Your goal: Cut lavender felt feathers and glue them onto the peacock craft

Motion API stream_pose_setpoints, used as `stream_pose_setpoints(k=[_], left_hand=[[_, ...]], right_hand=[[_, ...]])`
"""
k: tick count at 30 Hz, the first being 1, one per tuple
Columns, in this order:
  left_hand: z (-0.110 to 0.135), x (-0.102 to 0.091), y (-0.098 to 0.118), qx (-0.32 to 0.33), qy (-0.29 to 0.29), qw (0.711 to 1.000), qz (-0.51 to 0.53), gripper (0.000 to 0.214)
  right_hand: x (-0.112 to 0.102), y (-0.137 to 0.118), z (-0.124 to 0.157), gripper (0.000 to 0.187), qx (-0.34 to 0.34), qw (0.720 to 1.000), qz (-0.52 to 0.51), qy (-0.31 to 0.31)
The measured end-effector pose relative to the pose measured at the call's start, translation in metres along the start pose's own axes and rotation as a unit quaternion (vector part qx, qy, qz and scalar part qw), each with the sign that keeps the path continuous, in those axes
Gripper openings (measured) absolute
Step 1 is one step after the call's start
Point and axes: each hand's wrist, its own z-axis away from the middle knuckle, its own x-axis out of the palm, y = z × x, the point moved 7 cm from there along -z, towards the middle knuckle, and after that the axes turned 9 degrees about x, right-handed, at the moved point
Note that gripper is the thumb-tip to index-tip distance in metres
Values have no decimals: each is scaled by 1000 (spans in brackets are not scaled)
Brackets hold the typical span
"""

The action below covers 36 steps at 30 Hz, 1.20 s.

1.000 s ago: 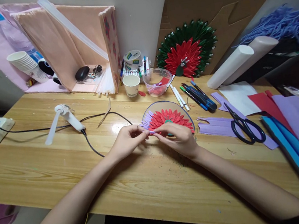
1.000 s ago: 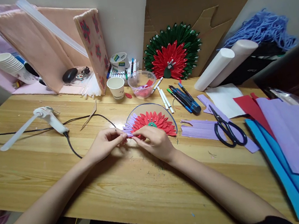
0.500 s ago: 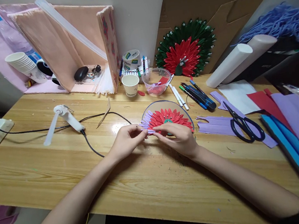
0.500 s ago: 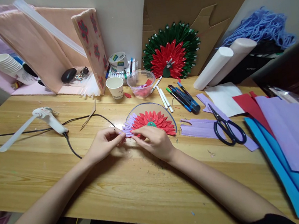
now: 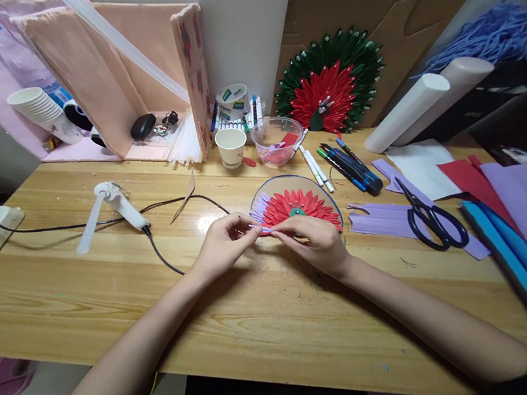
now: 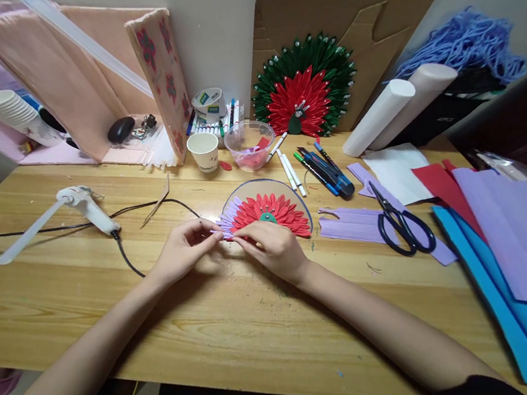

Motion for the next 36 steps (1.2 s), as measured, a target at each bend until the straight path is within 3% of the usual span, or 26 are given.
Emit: stream_pose_setpoints(k=[13,36], left_hand=[[1,5,-5,-17,-14,999,35,17],[2,10,-1,-16,-30,998,44,21]], right_hand=[[4,-8,3,9,-51,998,25,-10],[3,-7,3,8,-49,998,43,4]])
